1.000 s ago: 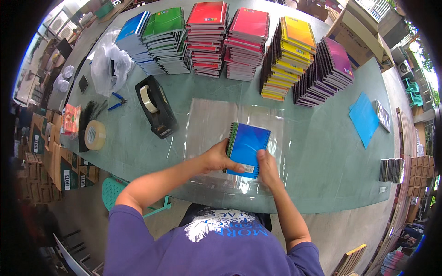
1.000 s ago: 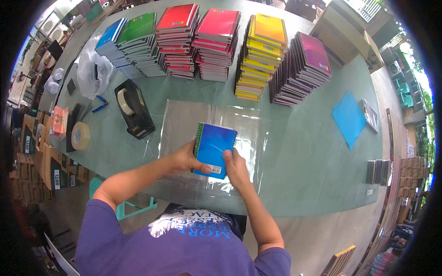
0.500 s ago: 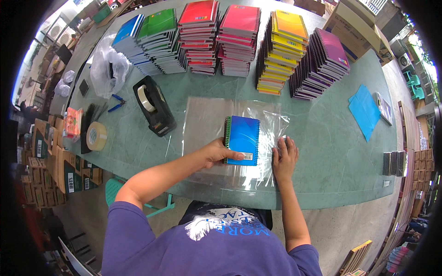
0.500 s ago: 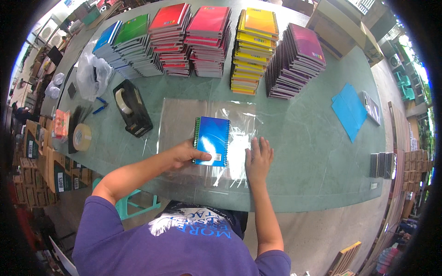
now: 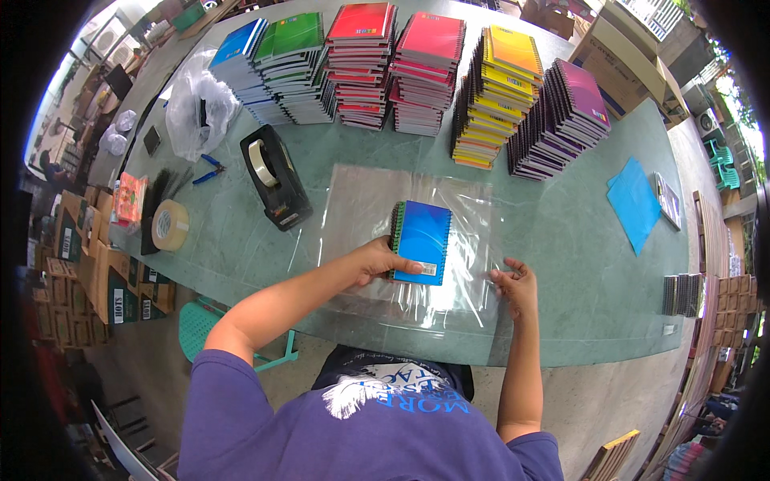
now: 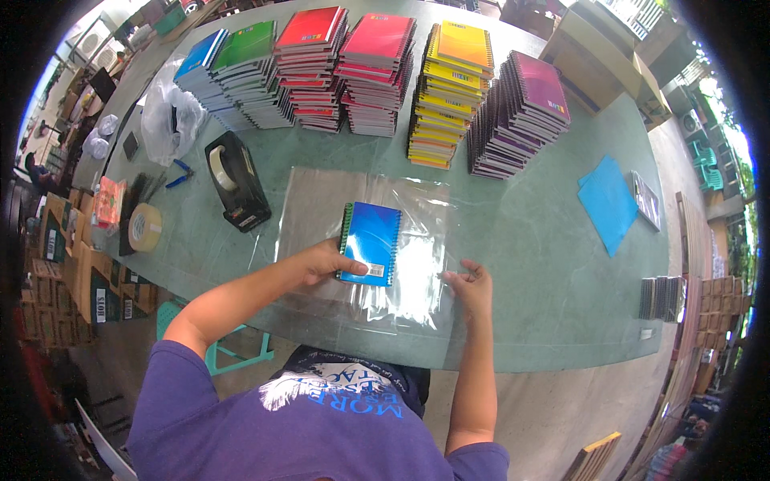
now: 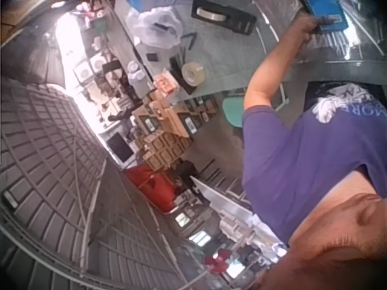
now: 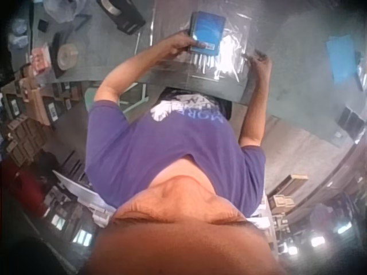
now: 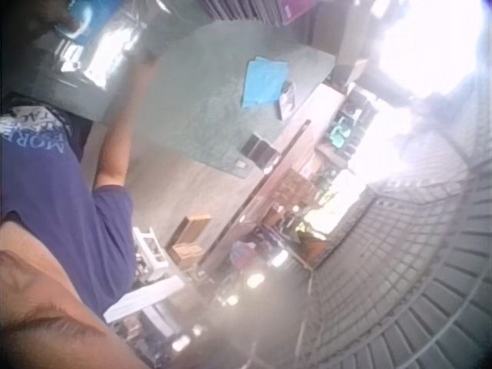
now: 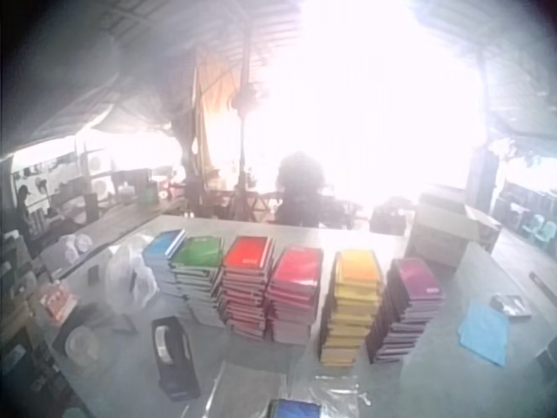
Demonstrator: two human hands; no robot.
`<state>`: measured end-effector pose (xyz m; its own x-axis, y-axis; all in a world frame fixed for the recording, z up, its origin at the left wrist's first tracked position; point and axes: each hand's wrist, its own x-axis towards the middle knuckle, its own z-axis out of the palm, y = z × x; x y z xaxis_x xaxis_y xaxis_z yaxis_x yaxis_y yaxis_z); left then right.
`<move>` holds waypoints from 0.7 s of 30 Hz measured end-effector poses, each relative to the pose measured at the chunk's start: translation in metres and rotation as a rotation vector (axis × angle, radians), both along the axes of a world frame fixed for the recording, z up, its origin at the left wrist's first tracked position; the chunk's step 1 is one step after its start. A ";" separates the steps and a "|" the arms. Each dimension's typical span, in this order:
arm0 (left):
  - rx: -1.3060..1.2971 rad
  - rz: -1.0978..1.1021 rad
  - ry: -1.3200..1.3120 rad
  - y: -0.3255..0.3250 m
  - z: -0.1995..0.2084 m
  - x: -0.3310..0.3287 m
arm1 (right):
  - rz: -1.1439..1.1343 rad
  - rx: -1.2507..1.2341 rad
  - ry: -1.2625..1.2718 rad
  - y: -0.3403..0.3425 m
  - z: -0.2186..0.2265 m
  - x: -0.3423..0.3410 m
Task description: The person repeatedly picks up small spiral-bound notebooks from stacks on a table, places them into clear plastic bags, and seals the bags using a tape dispenser. The person handles notebooks of various colors and stacks the sealed packages on the table.
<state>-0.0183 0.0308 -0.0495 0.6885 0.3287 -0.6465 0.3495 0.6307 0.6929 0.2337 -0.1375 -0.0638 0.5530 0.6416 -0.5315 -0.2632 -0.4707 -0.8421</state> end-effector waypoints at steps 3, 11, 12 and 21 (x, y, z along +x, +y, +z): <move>-0.023 0.022 0.002 -0.001 0.003 0.001 | -0.052 0.105 -0.145 0.001 -0.003 -0.005; -0.050 0.033 0.011 -0.002 0.009 0.002 | 0.099 0.180 -0.690 -0.003 0.000 -0.014; 0.019 0.034 0.066 -0.003 0.011 0.003 | 0.126 0.220 -0.802 -0.002 0.007 -0.018; 0.477 -0.049 0.257 -0.006 0.043 -0.010 | 0.222 0.140 0.040 0.012 0.015 -0.005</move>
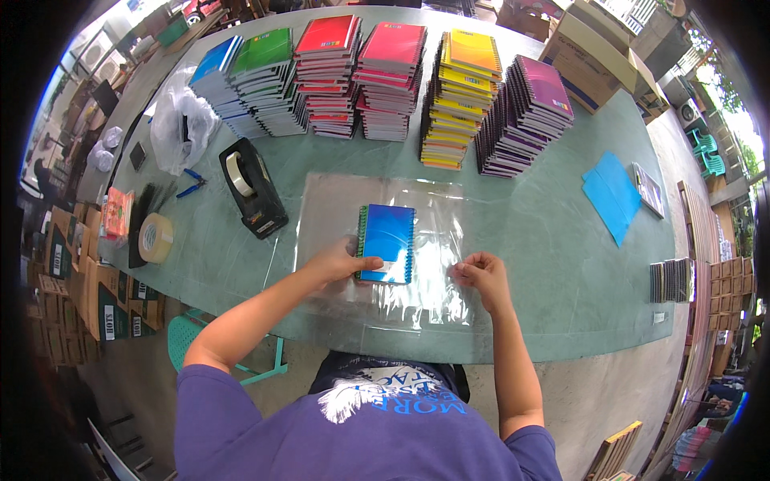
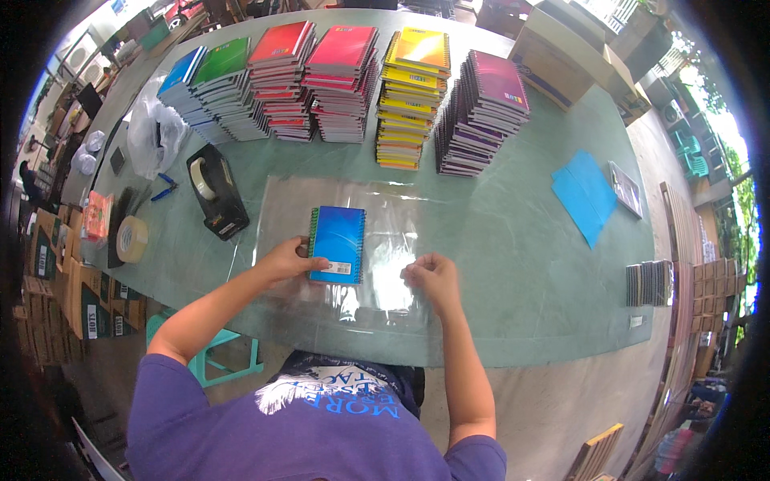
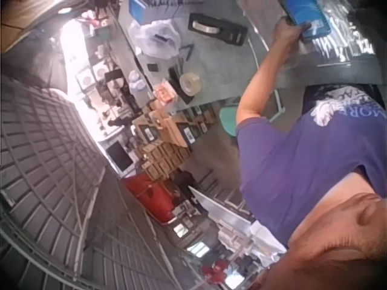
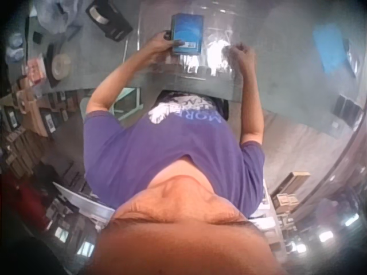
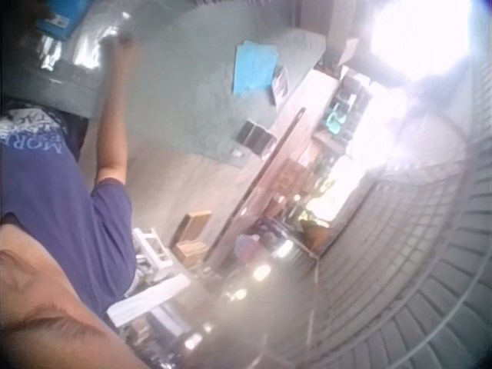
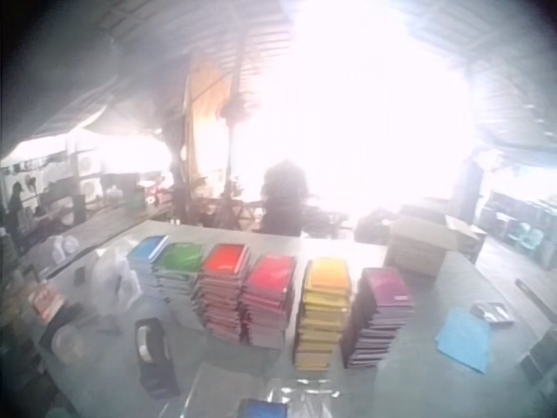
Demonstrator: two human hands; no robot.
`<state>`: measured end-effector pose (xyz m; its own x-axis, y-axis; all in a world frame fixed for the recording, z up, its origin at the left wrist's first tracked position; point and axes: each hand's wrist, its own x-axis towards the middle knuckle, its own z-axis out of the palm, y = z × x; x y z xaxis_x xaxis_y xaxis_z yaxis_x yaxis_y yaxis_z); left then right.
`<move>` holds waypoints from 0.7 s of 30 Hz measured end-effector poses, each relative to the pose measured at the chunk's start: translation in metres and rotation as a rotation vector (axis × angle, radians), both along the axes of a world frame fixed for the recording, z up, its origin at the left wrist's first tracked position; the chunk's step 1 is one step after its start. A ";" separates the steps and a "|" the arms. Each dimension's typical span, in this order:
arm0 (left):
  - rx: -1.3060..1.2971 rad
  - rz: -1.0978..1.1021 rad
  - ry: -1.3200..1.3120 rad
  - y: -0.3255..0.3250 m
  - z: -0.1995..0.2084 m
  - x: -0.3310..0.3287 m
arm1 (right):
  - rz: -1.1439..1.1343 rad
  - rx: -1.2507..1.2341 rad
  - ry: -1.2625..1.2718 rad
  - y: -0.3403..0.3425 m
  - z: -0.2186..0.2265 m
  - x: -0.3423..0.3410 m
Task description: The person repeatedly picks up small spiral-bound notebooks from stacks on a table, places them into clear plastic bags, and seals the bags using a tape dispenser. The person handles notebooks of various colors and stacks the sealed packages on the table.
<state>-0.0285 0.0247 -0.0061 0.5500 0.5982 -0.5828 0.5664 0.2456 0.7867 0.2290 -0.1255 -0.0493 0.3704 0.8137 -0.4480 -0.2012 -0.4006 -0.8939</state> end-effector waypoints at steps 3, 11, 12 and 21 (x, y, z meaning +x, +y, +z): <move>0.419 0.003 0.044 0.005 -0.005 -0.011 | -0.219 -0.003 0.603 0.006 0.019 -0.005; 0.656 0.174 -0.080 0.021 -0.053 0.005 | -0.037 -0.064 0.534 0.013 0.005 -0.009; 0.709 0.192 -0.113 0.023 -0.057 0.010 | -0.032 -0.102 0.453 0.018 0.009 -0.014; 0.764 0.173 -0.293 0.022 -0.085 0.035 | 0.502 0.130 -0.756 0.085 0.057 -0.114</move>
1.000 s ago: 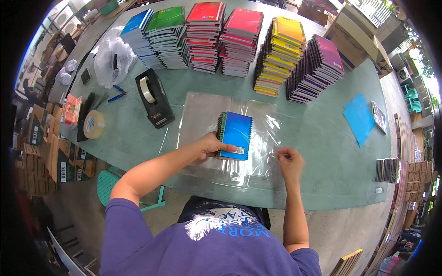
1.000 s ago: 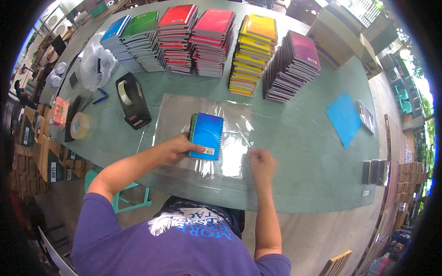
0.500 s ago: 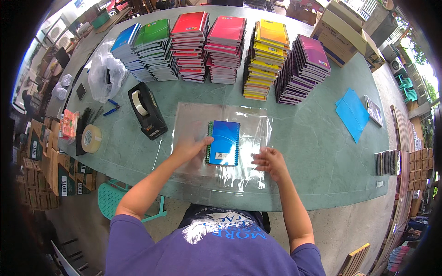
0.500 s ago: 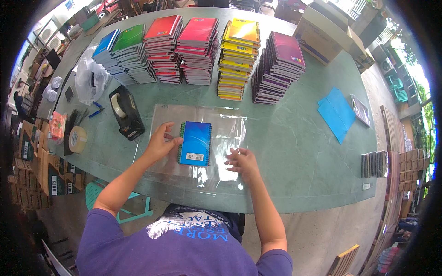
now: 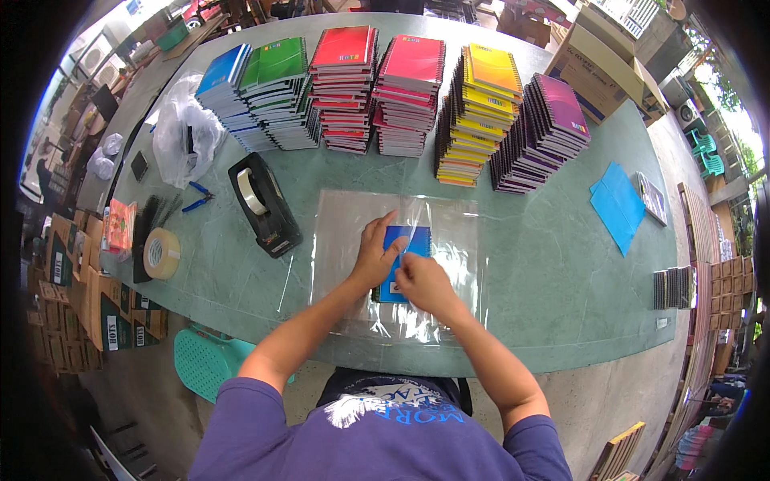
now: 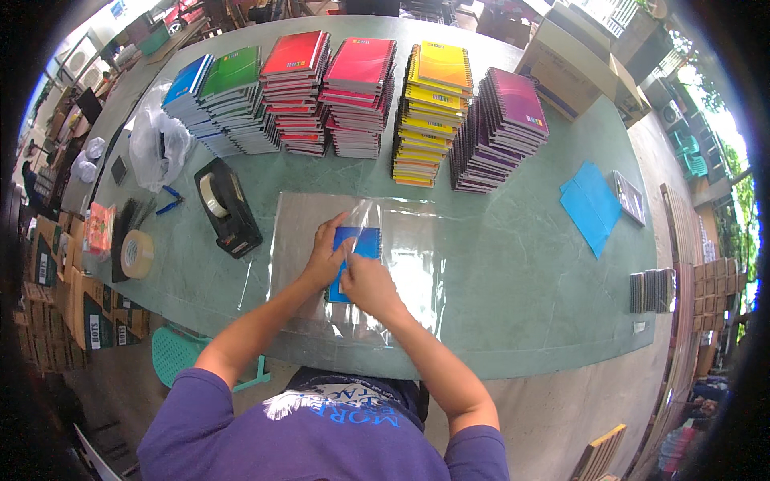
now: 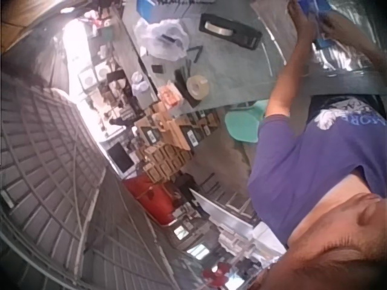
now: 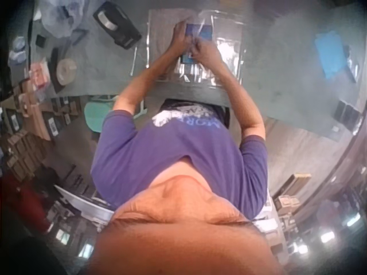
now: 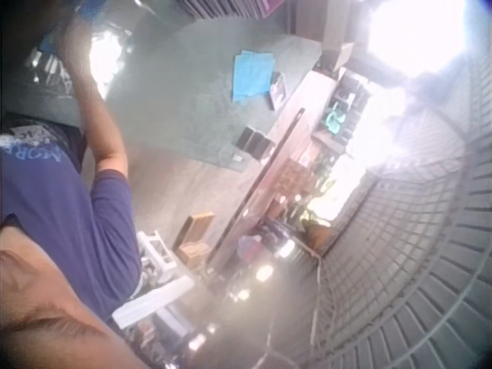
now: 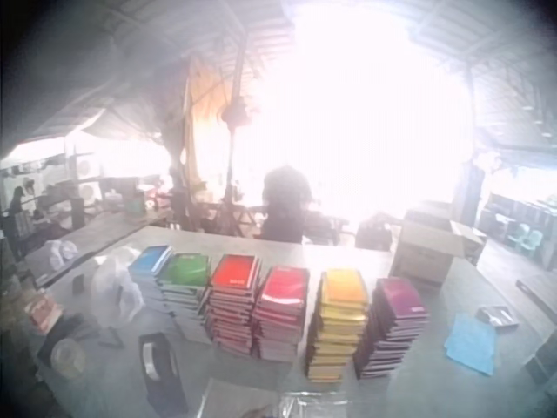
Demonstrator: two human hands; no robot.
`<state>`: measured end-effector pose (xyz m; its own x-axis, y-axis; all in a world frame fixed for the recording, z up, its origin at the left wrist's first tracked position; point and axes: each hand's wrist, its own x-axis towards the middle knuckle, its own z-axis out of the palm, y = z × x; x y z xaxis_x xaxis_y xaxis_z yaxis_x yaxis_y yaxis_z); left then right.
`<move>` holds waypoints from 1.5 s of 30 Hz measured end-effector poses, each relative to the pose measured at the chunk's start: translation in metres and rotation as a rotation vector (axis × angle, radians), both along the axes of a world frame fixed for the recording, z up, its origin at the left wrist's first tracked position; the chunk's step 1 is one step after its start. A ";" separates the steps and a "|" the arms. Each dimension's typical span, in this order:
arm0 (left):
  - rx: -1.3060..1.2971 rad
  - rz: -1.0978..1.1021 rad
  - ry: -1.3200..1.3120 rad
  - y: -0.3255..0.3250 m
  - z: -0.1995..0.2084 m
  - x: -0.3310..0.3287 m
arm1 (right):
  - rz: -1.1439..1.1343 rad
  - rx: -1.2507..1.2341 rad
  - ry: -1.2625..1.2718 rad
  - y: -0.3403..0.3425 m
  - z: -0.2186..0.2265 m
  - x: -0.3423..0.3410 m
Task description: The person repeatedly picks up small spiral-bound notebooks from stacks on a table, places them into clear plastic bags, and seals the bags using a tape dispenser. The person handles notebooks of various colors and stacks the sealed packages on the table.
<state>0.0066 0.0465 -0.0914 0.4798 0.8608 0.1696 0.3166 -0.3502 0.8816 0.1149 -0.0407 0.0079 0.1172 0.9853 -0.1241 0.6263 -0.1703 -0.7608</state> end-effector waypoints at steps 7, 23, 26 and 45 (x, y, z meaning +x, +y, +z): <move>-0.114 -0.095 -0.056 0.014 -0.008 -0.003 | -0.065 0.071 -0.009 -0.009 -0.031 -0.016; 0.129 -1.143 0.367 0.140 0.003 0.069 | -0.193 0.168 -0.535 -0.040 -0.053 -0.057; -0.033 -1.113 0.754 0.152 0.034 0.014 | -0.157 0.095 -0.578 -0.038 -0.035 -0.053; 0.423 -0.069 0.448 0.062 0.055 -0.054 | 0.316 -0.032 -0.571 -0.003 -0.004 0.019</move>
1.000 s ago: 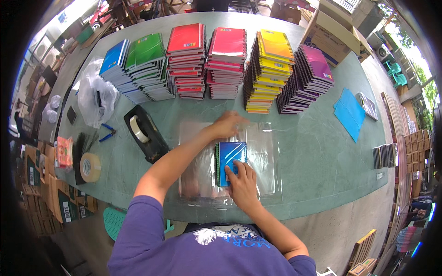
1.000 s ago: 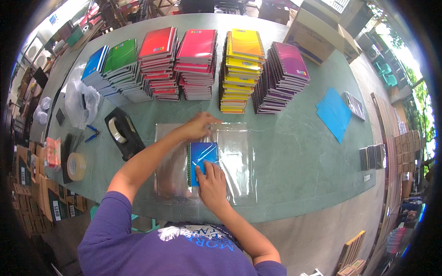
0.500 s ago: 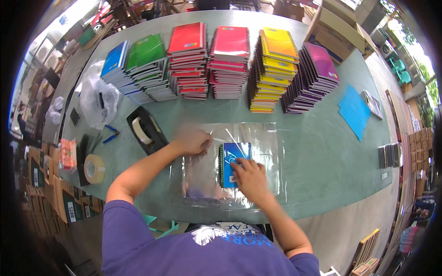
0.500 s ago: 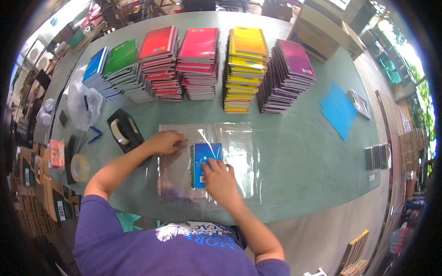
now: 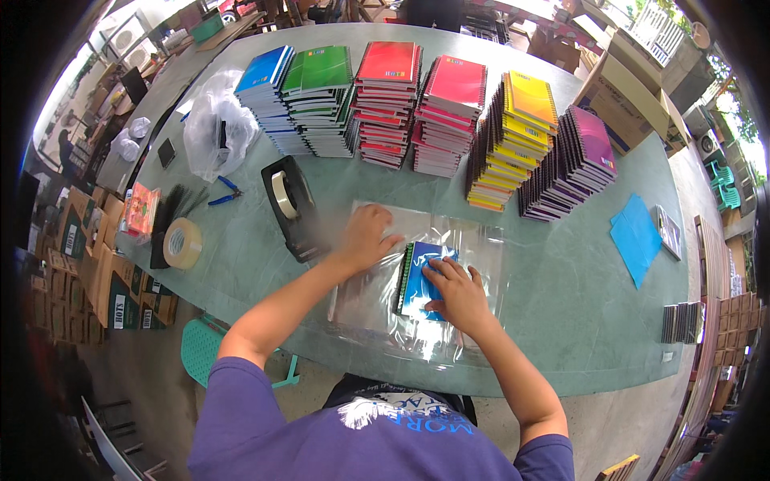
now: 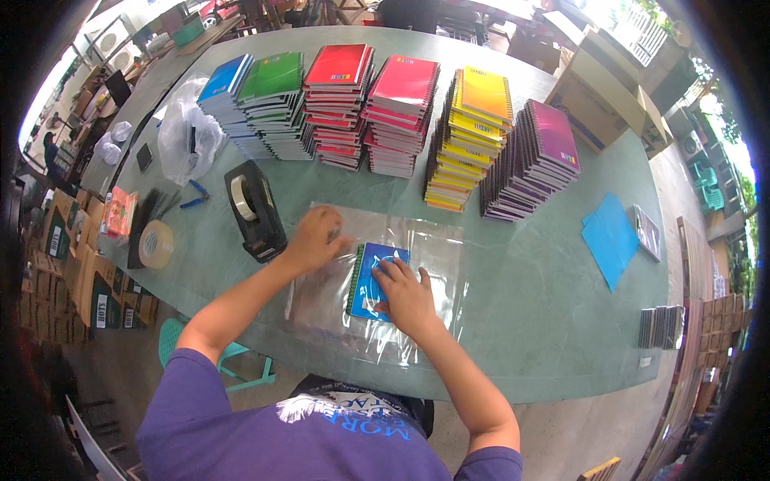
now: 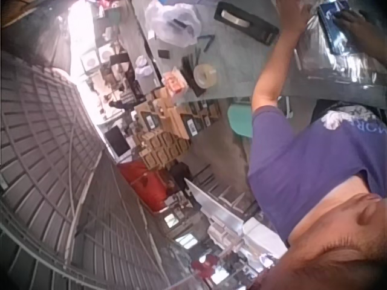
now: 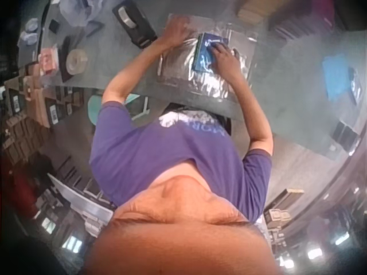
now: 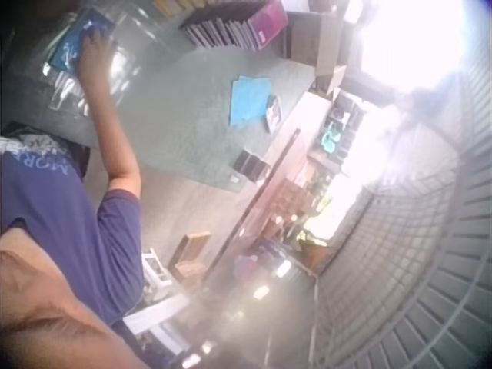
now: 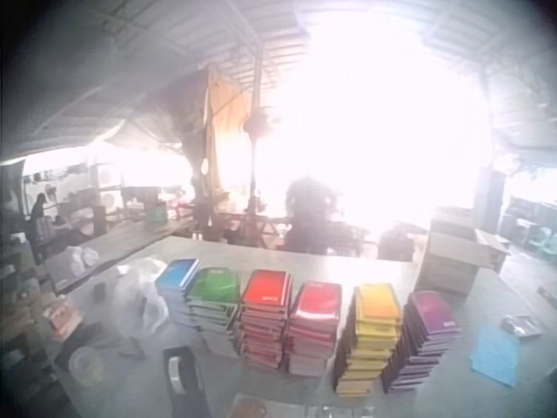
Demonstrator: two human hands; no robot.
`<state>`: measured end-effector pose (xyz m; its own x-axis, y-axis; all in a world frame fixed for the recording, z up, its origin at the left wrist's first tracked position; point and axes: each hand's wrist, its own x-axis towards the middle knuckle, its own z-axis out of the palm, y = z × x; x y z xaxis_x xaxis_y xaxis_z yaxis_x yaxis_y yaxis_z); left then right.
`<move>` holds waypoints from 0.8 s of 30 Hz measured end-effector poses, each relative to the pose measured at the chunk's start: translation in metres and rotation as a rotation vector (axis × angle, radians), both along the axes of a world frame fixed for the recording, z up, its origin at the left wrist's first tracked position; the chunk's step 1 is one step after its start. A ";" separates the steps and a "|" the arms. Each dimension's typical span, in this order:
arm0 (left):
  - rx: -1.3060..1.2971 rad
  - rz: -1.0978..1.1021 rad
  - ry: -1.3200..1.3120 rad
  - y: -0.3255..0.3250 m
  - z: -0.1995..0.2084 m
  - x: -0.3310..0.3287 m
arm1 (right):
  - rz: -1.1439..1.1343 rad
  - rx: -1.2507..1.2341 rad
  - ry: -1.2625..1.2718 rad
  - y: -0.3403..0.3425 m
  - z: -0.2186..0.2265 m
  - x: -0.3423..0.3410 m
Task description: The person repeatedly picks up small spiral-bound notebooks from stacks on a table, places them into clear plastic bags, and seals the bags using a tape dispenser. The person handles notebooks of various colors and stacks the sealed packages on the table.
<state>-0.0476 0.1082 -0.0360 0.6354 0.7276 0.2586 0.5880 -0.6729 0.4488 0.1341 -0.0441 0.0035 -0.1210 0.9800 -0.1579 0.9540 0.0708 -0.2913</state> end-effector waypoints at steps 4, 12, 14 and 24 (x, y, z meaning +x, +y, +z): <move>-0.788 0.138 0.290 -0.007 0.010 -0.024 | 0.026 -0.009 0.043 0.002 0.000 0.006; -0.818 0.291 -0.455 -0.049 -0.025 -0.026 | 0.124 0.048 0.069 0.006 -0.013 0.018; -1.119 0.391 -0.629 -0.058 -0.016 -0.024 | 0.133 0.047 0.093 0.007 -0.009 0.020; -0.430 -0.119 0.029 -0.073 0.016 -0.006 | 0.220 0.105 0.112 0.016 -0.014 0.028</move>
